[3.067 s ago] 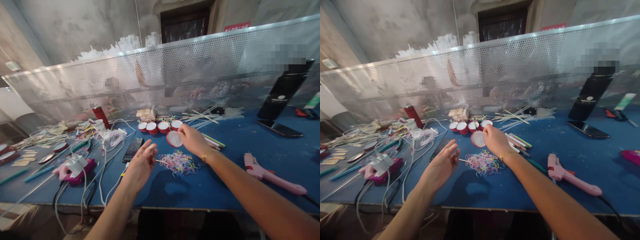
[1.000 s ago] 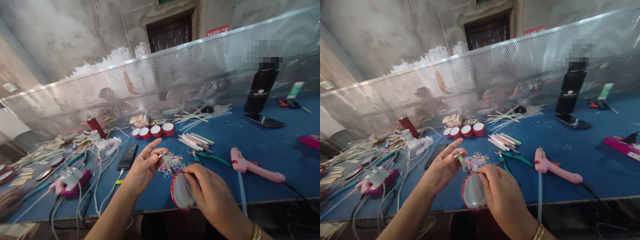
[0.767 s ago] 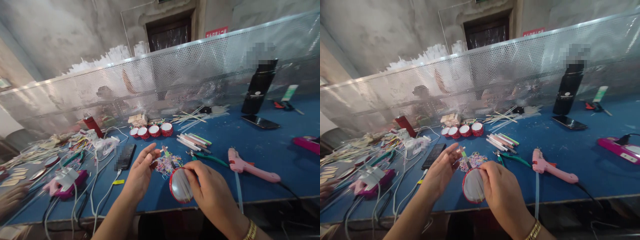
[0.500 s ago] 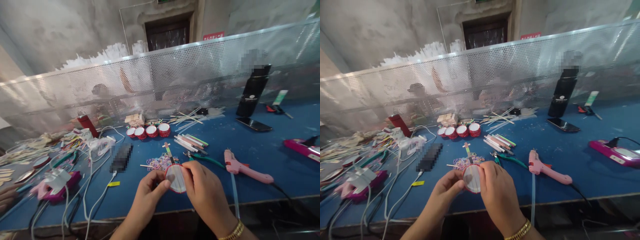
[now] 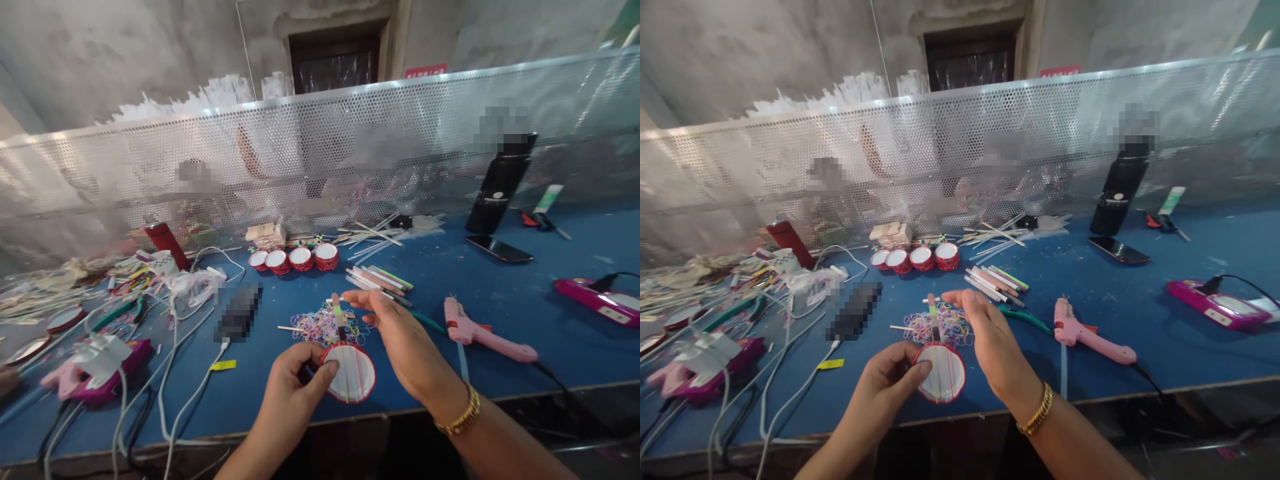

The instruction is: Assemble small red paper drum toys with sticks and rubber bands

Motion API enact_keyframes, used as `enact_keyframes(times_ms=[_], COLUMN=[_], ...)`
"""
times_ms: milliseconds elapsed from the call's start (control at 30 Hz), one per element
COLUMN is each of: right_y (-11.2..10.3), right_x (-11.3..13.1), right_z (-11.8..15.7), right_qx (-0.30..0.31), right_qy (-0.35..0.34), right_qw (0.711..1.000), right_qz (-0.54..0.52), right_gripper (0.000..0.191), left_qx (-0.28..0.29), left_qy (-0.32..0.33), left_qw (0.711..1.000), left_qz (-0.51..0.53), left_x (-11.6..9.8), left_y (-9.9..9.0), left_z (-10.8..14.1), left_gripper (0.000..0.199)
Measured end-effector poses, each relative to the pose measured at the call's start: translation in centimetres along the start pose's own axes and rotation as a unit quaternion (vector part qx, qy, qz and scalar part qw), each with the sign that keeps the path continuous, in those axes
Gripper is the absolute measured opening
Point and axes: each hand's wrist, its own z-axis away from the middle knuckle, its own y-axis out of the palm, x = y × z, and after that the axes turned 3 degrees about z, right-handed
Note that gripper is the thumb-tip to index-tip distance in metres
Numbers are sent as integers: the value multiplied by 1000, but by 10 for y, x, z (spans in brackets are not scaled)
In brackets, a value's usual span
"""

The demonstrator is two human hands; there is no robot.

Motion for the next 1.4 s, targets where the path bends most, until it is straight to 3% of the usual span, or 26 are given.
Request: enact_keyframes(times_ms=[133,267,367,467,533,633,767,933,1133,1400], right_y=[11,13,6,-3,-5,0,16,31,37,21], right_x=[-4,-8,-10,-10,-8,-5,-4,0,-1,-31], right_z=[1,1,2,14,26,41,44,33,14,-51], right_qx=[19,29,29,1,-18,4,41,70,49,12], right_qy=[43,37,13,-76,-174,-296,-328,-334,-337,-317], right_qw=[993,993,998,992,960,894,850,843,839,835], right_qz=[-104,-108,-49,102,218,336,411,416,424,450], right_gripper=[45,43,43,39,47,58,43,45,42,52], left_qx=[0,0,-4,-10,-12,-17,-22,-31,-20,-82], left_qy=[-5,-16,-12,-16,-27,-34,-33,-35,-38,-26], left_qw=[1000,1000,1000,1000,999,998,997,995,995,992], left_qz=[-12,-9,-12,8,33,55,73,88,93,-95], left_x=[-3,-6,-6,-3,1,5,8,4,-3,0], left_y=[1,0,-2,-6,-9,-12,-16,-24,-43,-107], left_z=[0,0,0,0,0,-1,-4,-8,-13,-16], left_gripper=[31,30,30,30,32,34,35,37,40,44])
